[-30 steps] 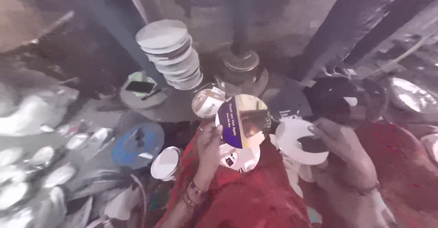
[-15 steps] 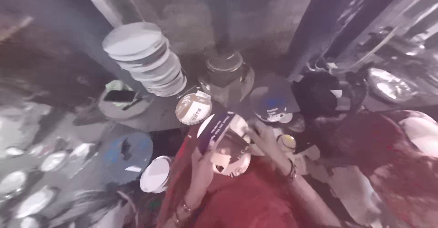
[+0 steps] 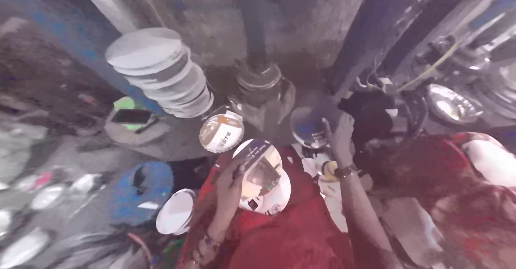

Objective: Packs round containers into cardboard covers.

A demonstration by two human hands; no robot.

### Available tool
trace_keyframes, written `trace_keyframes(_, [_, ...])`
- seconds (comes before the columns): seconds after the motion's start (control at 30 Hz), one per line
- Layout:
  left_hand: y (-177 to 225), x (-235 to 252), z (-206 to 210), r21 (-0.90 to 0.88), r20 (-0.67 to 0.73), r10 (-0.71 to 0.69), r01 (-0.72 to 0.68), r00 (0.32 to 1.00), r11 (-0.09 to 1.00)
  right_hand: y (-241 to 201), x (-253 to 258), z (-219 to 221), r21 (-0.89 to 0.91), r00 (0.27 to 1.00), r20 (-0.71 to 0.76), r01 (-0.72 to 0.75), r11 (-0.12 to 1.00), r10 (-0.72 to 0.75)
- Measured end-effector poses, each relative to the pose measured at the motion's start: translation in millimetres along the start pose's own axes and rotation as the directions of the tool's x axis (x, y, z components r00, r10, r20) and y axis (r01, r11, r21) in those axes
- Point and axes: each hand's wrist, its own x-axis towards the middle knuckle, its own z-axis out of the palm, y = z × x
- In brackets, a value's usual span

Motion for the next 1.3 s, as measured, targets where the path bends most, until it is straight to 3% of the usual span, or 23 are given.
trace_keyframes(0.17, [13,-2,8,-0.008,0.087,-0.081,0.082,0.993,0.997,0,15,16,-0.109,0.986,0.165,-0.012,0.994,0.03])
trace_keyframes(0.37, [0,-4,10,-0.139,0.074,-0.085,0.094,0.994,0.986,-2,22,24,-0.119,0.989,0.055,-0.128,0.985,0.135])
trace_keyframes(0.47, [2,-3,10,-0.168,0.069,-0.091,0.101,0.994,0.981,-1,18,29,-0.179,0.997,-0.024,-0.073,0.981,0.07])
trace_keyframes(0.53, [1,-3,12,-0.177,0.046,-0.092,0.098,0.995,0.979,2,13,32,-0.199,0.991,-0.12,0.028,0.98,-0.053])
trace_keyframes(0.6, [2,-4,13,-0.165,-0.005,-0.102,0.1,0.995,0.981,7,9,33,-0.033,0.956,-0.262,0.128,0.991,-0.132])
trace_keyframes(0.67, [5,-4,12,-0.136,-0.056,-0.081,0.073,0.995,0.988,6,4,26,0.327,0.937,-0.342,0.183,0.927,-0.065])
trace_keyframes(0.73, [7,-3,11,-0.127,-0.065,-0.043,0.034,0.997,0.991,-6,-9,11,0.598,0.965,-0.26,0.182,0.781,-0.026])
trace_keyframes(0.8, [6,-3,11,-0.143,-0.015,-0.04,0.038,0.999,0.989,-35,-39,-4,0.65,0.978,-0.143,0.207,0.731,-0.15])
trace_keyframes(0.93, [22,-3,23,0.008,-0.022,-0.142,0.142,0.99,0.99,-82,-76,-8,0.443,0.845,0.071,0.449,0.776,-0.53])
trace_keyframes(1.0, [28,-4,23,0.024,-0.104,-0.172,0.175,0.98,0.984,-74,-58,-6,0.302,0.891,0.16,0.366,0.88,-0.425])
trace_keyframes(1.07, [26,-3,17,-0.005,-0.189,-0.151,0.153,0.97,0.988,-56,-23,-7,0.041,0.965,0.229,0.122,0.992,-0.128])
trace_keyframes(1.13, [19,-2,12,-0.043,-0.251,-0.123,0.116,0.96,0.992,-25,9,2,-0.182,0.966,0.247,-0.032,0.983,0.077])
trace_keyframes(1.2, [13,-1,10,-0.133,-0.268,-0.143,0.111,0.953,0.985,-4,23,12,-0.268,0.982,0.161,-0.053,0.962,0.099])
trace_keyframes(1.3, [8,0,13,-0.205,-0.283,-0.17,0.114,0.944,0.972,-2,19,13,-0.162,0.997,-0.071,0.026,0.987,-0.038])
